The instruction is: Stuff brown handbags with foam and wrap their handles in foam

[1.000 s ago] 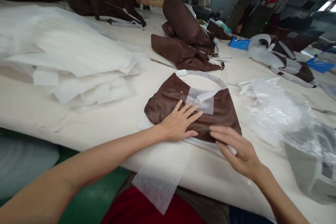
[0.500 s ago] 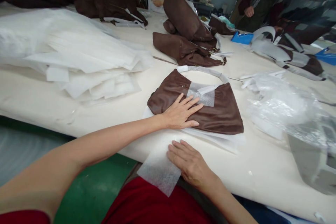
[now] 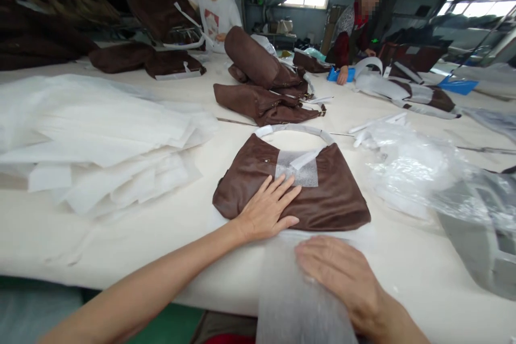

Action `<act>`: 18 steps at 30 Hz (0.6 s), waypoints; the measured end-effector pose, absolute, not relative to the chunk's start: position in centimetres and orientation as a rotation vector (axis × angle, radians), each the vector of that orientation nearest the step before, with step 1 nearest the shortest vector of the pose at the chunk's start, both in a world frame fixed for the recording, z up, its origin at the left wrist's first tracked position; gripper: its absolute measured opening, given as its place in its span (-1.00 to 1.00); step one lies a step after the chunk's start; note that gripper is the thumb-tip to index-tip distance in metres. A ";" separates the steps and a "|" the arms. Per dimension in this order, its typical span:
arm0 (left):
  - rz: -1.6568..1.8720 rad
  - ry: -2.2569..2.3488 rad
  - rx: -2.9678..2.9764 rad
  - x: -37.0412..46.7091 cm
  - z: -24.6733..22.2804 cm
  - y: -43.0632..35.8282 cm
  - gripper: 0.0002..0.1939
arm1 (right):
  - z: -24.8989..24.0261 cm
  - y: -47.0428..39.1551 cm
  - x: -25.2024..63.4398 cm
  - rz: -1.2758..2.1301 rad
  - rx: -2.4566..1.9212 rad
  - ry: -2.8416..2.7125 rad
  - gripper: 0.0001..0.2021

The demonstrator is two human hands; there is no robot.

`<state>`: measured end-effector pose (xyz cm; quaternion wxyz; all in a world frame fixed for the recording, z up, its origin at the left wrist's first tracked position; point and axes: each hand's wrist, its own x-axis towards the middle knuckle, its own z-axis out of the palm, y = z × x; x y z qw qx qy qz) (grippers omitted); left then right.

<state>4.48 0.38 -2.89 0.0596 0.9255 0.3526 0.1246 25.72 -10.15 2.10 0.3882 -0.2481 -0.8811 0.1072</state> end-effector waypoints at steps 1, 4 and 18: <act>0.395 1.048 2.764 4.3 -3.1 0.5 -0.32 | 2.7 -8.5 25.5 0.303 -0.668 -2.181 -0.74; 0.473 0.984 2.644 3.8 -3.3 1.0 -0.45 | 2.7 -3.6 24.9 0.411 -0.928 -1.971 -0.81; 0.750 1.322 1.955 4.4 -2.0 2.4 -0.64 | -2.7 1.6 22.9 0.549 -1.642 -1.532 -0.73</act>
